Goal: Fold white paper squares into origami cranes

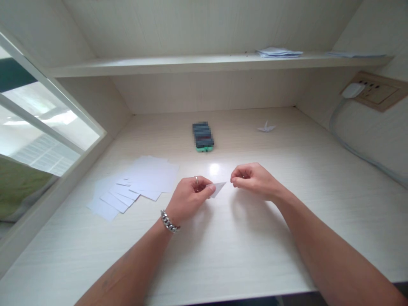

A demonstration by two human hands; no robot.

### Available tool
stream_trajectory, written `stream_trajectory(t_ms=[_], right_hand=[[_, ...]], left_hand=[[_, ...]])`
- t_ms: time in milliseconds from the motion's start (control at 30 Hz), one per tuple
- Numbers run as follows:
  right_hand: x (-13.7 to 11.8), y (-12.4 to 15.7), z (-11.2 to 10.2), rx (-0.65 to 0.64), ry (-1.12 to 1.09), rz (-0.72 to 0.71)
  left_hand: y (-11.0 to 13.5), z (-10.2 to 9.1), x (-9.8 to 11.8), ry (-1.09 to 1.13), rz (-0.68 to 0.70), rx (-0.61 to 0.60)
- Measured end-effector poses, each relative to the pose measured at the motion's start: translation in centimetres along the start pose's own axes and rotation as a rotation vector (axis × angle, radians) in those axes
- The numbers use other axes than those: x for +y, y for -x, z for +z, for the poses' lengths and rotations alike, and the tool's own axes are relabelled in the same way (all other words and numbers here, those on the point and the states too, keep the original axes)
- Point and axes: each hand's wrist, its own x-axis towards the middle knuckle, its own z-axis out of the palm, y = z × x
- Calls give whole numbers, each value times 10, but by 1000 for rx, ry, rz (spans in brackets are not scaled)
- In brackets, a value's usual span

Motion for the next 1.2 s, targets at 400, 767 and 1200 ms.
stream_trajectory(t_ms=[400,767,1200], right_hand=[[-6,-3,27,1,-448,28],[-2,-5,37,75,-385,-32],[-5,2,52,259,-91,-125]], left_hand=[[-1,0,-4,266,-2,-12],[1,9,-7,-27,150,83],[-3,12,-6,132,-53,238]])
